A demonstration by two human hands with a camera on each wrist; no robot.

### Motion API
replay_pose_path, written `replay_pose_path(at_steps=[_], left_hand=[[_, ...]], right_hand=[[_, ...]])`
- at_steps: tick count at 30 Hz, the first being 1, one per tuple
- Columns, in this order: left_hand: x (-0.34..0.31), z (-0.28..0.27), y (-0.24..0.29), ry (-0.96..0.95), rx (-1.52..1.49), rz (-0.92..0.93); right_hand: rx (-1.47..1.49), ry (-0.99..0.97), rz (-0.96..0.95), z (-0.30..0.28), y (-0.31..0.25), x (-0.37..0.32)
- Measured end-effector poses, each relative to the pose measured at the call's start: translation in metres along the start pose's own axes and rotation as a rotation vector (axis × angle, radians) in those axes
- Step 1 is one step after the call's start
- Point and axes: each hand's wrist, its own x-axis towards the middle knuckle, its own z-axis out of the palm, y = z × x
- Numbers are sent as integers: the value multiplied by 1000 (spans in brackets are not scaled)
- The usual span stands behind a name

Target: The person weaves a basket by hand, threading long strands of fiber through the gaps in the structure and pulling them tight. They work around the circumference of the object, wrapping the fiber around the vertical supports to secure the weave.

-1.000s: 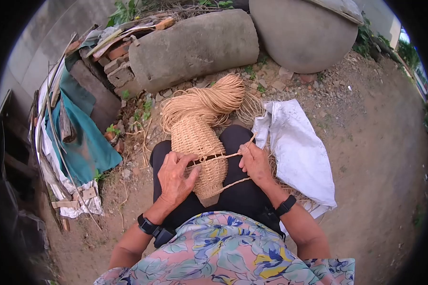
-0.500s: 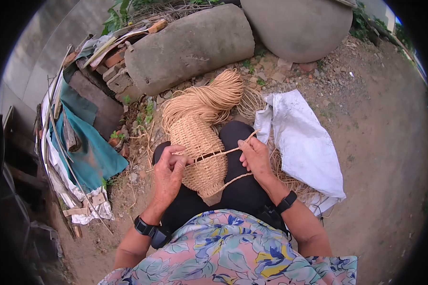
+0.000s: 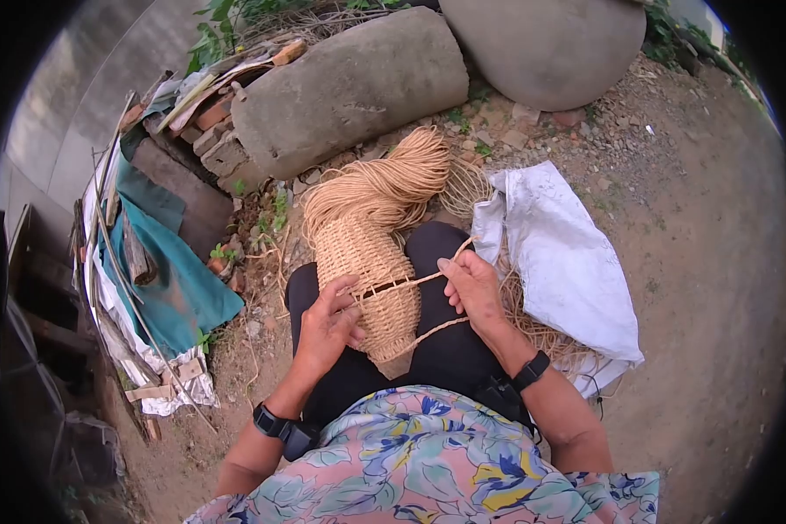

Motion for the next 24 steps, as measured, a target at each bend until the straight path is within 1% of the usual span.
replay_pose_path(at_steps=[1, 2, 3, 4, 5, 6, 7, 8, 10, 12, 14, 16, 17, 19, 20, 22, 23, 24], left_hand=[[4, 0, -4, 0, 2, 1], [11, 1, -12, 7, -160, -48], [14, 2, -14, 14, -321, -99], [13, 3, -16, 12, -320, -100], [12, 6, -17, 50, -357, -101], [10, 7, -18, 88, -395, -100], [9, 7, -17, 86, -393, -101], [7, 7, -16, 123, -446, -78], [6, 3, -17, 162, -496, -47], [9, -4, -23, 186, -551, -2], [9, -9, -27, 184, -551, 17], [10, -14, -30, 118, -499, 15], [9, -18, -30, 118, -500, 18], [8, -27, -12, 177, -229, -63], [9, -28, -8, 179, -228, -60], [14, -26, 10, 438, 331, 412], [15, -21, 26, 402, 278, 401], [15, -14, 43, 402, 276, 397]], right_hand=[[28, -16, -7, 0, 0, 0], [30, -15, -8, 1, 0, 0], [111, -4, -20, 3, -2, -1], [193, 7, -30, 6, -3, -2], [194, 10, -28, 8, -7, -3], [297, -27, -12, 13, -14, -2], [401, -63, 3, 17, -19, 0], [402, -63, 2, 22, -21, 6], [533, -209, 3, 32, -25, 22], [563, -249, 12, 41, -29, 31], [573, -282, -19, 47, -27, 39], [554, -277, -3, 48, -18, 37], [545, -239, 25, 47, -12, 36], [522, -178, 41, 50, -17, 30], [522, -180, 39, 50, -21, 28], [404, -174, -143, 48, -36, 23], [299, -191, -199, 45, -43, 20], [297, -191, -195, 46, -52, 12]])
